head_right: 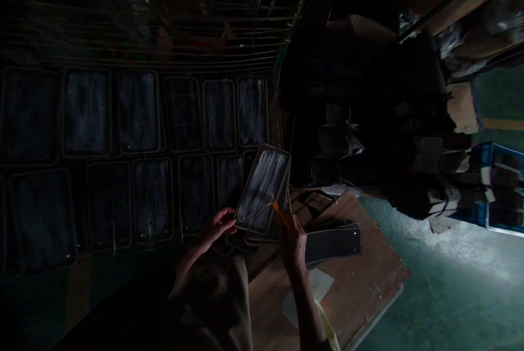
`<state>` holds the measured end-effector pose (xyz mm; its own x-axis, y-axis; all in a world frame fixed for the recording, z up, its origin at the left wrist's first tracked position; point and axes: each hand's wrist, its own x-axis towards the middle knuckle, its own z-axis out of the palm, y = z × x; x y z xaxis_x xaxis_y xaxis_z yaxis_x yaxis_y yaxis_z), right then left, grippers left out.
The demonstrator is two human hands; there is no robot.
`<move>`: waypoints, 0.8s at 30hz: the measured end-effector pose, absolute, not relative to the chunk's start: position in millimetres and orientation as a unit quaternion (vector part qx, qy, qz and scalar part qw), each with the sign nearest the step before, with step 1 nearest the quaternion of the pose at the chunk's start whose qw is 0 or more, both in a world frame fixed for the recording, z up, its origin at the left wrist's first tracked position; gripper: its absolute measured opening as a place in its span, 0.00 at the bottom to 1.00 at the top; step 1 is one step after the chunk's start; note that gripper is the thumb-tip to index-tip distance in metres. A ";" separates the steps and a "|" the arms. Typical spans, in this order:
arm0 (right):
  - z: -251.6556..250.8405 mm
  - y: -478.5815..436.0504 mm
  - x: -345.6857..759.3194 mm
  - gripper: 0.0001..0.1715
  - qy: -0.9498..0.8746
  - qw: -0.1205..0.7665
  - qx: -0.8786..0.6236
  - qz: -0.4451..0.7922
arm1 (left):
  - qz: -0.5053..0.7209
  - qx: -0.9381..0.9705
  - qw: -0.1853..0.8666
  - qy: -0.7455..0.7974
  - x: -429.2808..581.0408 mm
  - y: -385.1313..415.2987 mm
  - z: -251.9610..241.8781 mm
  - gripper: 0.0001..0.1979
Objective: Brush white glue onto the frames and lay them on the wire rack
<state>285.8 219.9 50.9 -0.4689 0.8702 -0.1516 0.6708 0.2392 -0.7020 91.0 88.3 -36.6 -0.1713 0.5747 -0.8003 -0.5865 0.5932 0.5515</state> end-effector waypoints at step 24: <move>10.6 322.2 192.6 0.19 -0.675 0.277 -0.498 0.468 | 0.469 0.016 0.680 0.563 84.0 92.4 -30.6 0.27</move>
<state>192.6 322.2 10.6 -0.3505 0.9321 -0.0913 0.4131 0.0663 -0.9083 84.0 92.4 -30.6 -0.0735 0.6559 -0.7513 -0.6196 0.5602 0.5497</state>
